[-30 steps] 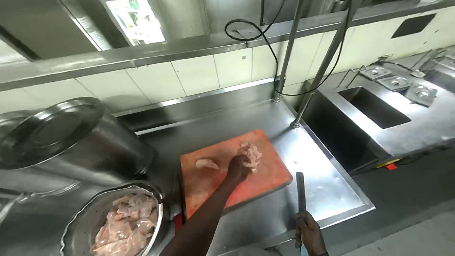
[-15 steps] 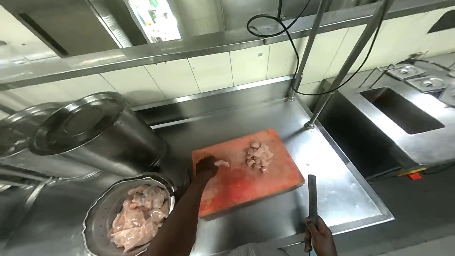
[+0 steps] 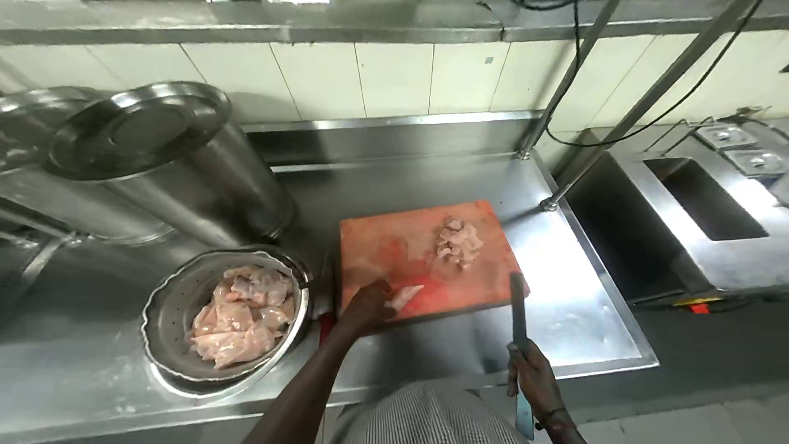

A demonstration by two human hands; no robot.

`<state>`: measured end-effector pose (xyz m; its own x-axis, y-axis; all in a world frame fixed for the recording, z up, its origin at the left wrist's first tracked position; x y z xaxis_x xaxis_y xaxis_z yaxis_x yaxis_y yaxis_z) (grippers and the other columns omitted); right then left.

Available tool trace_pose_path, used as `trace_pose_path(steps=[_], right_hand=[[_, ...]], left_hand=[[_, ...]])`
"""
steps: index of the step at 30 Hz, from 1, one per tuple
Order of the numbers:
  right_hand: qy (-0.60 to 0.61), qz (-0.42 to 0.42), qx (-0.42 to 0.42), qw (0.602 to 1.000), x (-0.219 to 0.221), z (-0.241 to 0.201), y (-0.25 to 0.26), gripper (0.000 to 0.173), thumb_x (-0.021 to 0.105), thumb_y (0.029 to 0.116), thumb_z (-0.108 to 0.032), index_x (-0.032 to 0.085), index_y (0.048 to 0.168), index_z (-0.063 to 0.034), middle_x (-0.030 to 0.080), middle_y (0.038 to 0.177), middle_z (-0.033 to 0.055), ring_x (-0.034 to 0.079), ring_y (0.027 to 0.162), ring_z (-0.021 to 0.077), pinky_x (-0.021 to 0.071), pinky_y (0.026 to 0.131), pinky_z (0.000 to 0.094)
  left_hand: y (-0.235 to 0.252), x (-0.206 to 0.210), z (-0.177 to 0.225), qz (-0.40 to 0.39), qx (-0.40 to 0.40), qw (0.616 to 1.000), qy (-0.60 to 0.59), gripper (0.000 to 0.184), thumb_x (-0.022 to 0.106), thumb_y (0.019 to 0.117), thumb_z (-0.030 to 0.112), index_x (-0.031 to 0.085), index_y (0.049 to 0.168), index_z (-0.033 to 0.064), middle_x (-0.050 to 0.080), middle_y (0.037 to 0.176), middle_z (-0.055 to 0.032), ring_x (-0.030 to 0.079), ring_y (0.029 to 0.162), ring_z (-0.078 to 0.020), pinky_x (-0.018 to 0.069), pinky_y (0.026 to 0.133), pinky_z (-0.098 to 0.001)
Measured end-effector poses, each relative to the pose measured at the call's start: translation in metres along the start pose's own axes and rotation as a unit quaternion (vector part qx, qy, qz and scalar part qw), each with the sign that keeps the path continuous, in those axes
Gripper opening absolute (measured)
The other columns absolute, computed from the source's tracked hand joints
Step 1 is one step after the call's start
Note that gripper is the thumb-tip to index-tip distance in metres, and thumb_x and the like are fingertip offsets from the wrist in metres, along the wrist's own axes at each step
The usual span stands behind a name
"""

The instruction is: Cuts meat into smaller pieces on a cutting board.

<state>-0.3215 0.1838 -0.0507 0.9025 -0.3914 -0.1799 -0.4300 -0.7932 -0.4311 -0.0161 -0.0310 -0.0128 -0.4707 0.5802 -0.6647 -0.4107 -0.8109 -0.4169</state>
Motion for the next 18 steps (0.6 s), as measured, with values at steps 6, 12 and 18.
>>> trace_pose_path(steps=[6, 12, 18], right_hand=[[-0.251, -0.179, -0.055, 0.950, 0.050, -0.050, 0.007, 0.033, 0.046, 0.1093, -0.029, 0.056, 0.130, -0.0056, 0.058, 0.070, 0.0076, 0.059, 0.051, 0.0201, 0.0556, 0.051, 0.0382], [-0.515, -0.211, -0.061, 0.828, 0.108, -0.083, 0.007, 0.034, 0.041, 0.1107, -0.033, 0.052, 0.135, -0.0121, 0.069, 0.095, 0.0164, 0.070, 0.090, 0.0354, 0.0552, 0.083, 0.0541], [-0.588, -0.203, -0.033, 0.782, 0.130, -0.089, 0.001, 0.037, 0.036, 0.1110, -0.032, 0.046, 0.142, -0.0141, 0.070, 0.102, 0.0169, 0.071, 0.099, 0.0363, 0.0561, 0.084, 0.0534]], left_hand=[[-0.019, -0.001, 0.000, 0.110, 0.035, 0.991, 0.067, 0.049, 0.083, 0.0863, 0.023, 0.066, 0.130, 0.0068, 0.064, 0.130, -0.0204, 0.061, 0.121, -0.0406, 0.0512, 0.100, -0.0602], [-0.001, 0.026, 0.009, 0.134, 0.114, 0.983, 0.047, 0.036, 0.076, 0.0913, 0.018, 0.068, 0.123, 0.0038, 0.064, 0.128, -0.0194, 0.061, 0.122, -0.0362, 0.0513, 0.103, -0.0531], [0.010, 0.032, 0.008, 0.131, 0.115, 0.981, 0.089, 0.028, 0.071, 0.0933, 0.020, 0.071, 0.119, 0.0091, 0.067, 0.124, -0.0152, 0.062, 0.119, -0.0350, 0.0511, 0.099, -0.0545]])
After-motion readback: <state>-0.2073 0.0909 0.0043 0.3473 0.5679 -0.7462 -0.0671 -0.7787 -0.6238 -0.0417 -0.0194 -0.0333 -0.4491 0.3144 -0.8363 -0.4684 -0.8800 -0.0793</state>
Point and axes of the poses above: each hand's wrist, its own y-axis towards the middle knuckle, its own x-axis out of the palm, z = x × y, the point moved 2 cm from there along y, towards the middle knuckle
